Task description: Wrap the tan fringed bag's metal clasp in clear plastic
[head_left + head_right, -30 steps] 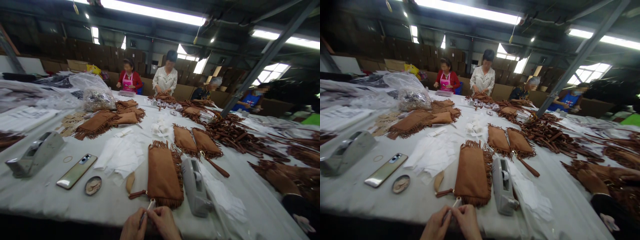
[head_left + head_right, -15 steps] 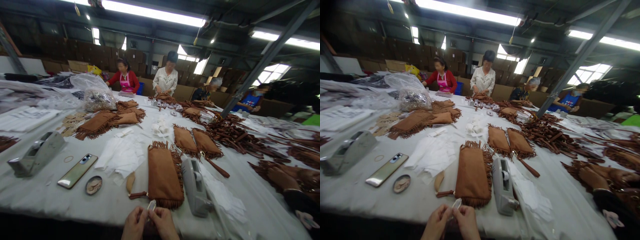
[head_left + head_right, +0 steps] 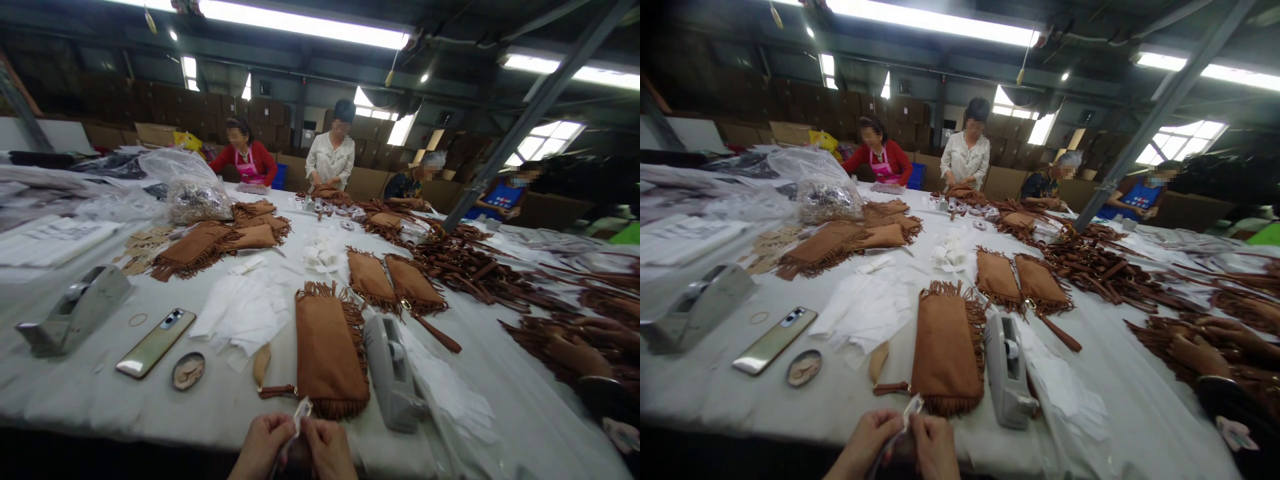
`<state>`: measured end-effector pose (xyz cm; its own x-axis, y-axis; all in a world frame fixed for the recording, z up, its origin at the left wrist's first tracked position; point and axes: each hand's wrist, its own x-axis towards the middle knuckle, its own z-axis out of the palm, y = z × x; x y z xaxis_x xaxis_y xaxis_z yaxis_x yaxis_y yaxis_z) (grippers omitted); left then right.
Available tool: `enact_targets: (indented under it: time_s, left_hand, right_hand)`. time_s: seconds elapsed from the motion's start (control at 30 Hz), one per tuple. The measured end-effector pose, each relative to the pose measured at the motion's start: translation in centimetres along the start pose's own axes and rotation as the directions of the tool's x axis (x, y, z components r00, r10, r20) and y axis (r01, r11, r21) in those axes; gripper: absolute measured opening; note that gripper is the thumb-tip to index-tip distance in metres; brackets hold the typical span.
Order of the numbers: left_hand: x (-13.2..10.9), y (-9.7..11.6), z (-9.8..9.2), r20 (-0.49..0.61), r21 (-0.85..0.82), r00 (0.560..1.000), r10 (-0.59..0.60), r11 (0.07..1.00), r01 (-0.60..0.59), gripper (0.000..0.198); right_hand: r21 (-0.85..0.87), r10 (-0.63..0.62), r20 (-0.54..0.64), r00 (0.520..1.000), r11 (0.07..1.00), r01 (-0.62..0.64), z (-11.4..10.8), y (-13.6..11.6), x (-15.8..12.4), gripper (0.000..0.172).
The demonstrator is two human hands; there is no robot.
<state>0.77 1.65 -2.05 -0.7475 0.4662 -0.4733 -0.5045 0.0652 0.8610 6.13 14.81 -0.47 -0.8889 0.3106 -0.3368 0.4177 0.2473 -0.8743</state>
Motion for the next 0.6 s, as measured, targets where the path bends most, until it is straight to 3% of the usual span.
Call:
enact_targets:
  time_s: [0.1, 0.17, 0.27, 0.4, 0.6]
  left_hand:
    - [-0.1, 0.3, 0.2, -0.084, 0.064, 0.995, 0.062, 0.996, -0.057, 0.054]
    - [-0.3, 0.3, 0.4, -0.112, 0.148, 0.989, 0.101, 0.985, -0.084, 0.050]
    - [-0.6, 0.3, 0.6, -0.102, 0.287, 0.980, 0.172, 0.948, -0.136, 0.045]
    - [-1.1, 0.8, 0.6, -0.058, 0.338, 0.970, 0.235, 0.919, -0.203, 0.043]
    - [-1.1, 1.5, 0.5, -0.012, 0.310, 0.968, 0.252, 0.921, -0.236, 0.043]
  right_hand:
    - [-0.058, 0.000, -0.185, 0.983, 0.998, -0.011, -1.1, 0.3, -0.8, 0.058]
    - [0.006, 0.046, -0.239, 0.970, 0.999, -0.046, -1.7, 0.3, -1.3, 0.055]
    - [0.183, 0.132, -0.134, 0.982, 0.977, -0.106, -1.6, -0.3, -1.6, 0.059]
    - [0.364, 0.069, 0.083, 0.994, 0.926, -0.095, -0.3, -1.6, -1.2, 0.062]
    - [0.509, 0.138, 0.102, 0.985, 0.844, -0.171, 0.5, -1.7, 0.2, 0.068]
